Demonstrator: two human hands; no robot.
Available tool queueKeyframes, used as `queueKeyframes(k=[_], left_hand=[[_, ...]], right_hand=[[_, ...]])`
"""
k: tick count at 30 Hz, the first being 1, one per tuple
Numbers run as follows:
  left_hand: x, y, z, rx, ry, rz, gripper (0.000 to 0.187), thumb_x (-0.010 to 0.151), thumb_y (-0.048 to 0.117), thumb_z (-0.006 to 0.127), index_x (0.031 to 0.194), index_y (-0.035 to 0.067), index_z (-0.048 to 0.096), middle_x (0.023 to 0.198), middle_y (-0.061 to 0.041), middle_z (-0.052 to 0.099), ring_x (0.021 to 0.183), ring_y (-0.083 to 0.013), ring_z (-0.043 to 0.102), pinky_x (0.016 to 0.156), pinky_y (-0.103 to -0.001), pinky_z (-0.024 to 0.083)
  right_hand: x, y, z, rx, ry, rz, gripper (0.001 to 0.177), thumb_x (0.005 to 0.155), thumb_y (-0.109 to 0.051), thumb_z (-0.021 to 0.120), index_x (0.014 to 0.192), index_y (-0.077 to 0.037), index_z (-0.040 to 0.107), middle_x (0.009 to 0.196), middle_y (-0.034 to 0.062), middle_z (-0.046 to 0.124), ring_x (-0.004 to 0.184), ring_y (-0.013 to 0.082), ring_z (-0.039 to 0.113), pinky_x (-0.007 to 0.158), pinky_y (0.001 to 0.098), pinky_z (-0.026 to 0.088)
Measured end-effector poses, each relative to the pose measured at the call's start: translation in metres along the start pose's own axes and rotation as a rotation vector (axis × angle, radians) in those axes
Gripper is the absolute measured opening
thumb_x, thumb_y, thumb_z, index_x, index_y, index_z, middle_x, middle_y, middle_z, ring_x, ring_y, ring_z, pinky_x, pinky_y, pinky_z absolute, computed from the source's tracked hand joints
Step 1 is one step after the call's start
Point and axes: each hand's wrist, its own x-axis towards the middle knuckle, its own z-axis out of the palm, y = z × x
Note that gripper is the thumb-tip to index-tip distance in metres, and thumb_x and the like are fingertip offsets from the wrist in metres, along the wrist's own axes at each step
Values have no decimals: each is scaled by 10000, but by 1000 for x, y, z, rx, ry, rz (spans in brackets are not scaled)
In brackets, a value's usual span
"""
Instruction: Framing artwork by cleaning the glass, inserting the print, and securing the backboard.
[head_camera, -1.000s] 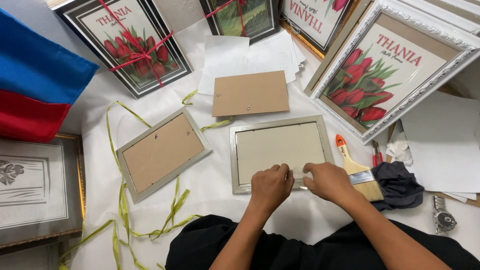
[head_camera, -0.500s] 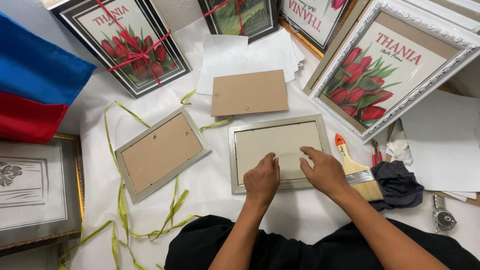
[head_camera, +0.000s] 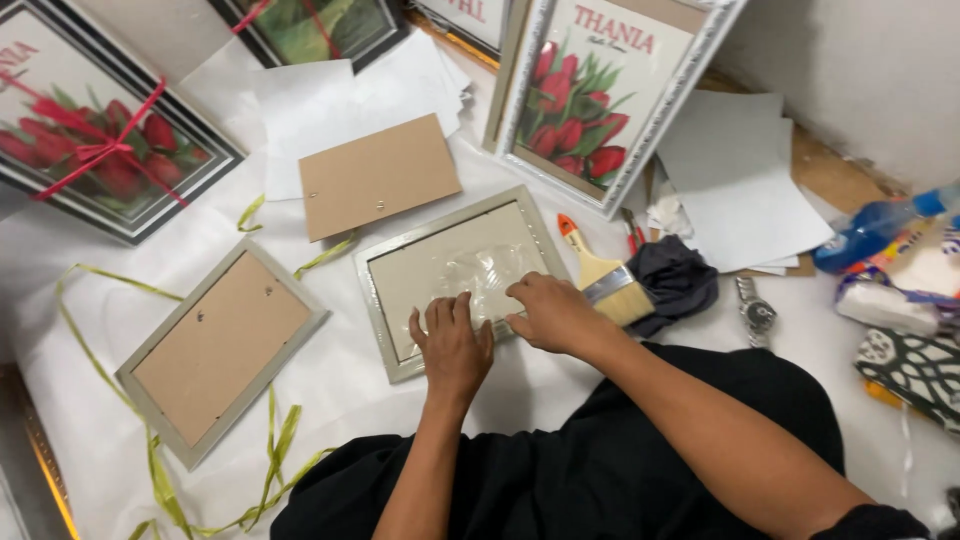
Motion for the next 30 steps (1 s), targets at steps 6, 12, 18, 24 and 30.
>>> queueKeyframes(k=[6, 12, 18, 24, 30], left_hand=[[-14, 0, 8, 24, -267, -9, 557, 896, 423, 679, 1376, 164, 563, 1255, -62, 618, 1303, -267, 542, 1176, -591, 279], [-4, 5, -9, -18, -526, -150, 826, 949, 621, 560, 1575, 120, 363, 1535, -195, 448, 1485, -402, 340, 1219, -691, 102], [9, -8, -14, 147, -373, -235, 866, 908, 553, 629, 1596, 106, 351, 1622, -251, 344, 1558, -455, 155, 1157, -738, -82], [5, -13, 0, 115, -227, -243, 653, 913, 468, 649, 1442, 105, 529, 1291, -150, 615, 1240, -335, 604, 1182, -661, 218], [23, 0, -24, -37, -595, -331, 886, 961, 678, 478, 1613, 109, 285, 1570, -201, 427, 1486, -374, 359, 1205, -683, 125]], right_hand=[[-19, 1, -1, 39, -159, 57, 530, 886, -404, 625, 1335, -123, 648, 1115, 191, 697, 1071, 404, 702, 880, 514, 557], [-7, -2, 15, 64, -262, 32, 531, 916, -312, 604, 1355, -14, 628, 1133, 256, 681, 1089, 428, 687, 909, 513, 551], [25, 10, 56, 29, -176, 19, 470, 877, -279, 640, 1276, -34, 682, 1089, 222, 677, 1057, 415, 683, 876, 520, 550], [37, 9, 36, 56, -85, 57, 611, 897, -284, 652, 1451, -51, 543, 1391, 279, 526, 1282, 450, 530, 994, 565, 466], [36, -1, 9, 96, -57, 138, 659, 918, -243, 670, 1516, -50, 473, 1594, 342, 299, 1475, 514, 294, 1152, 605, 307]])
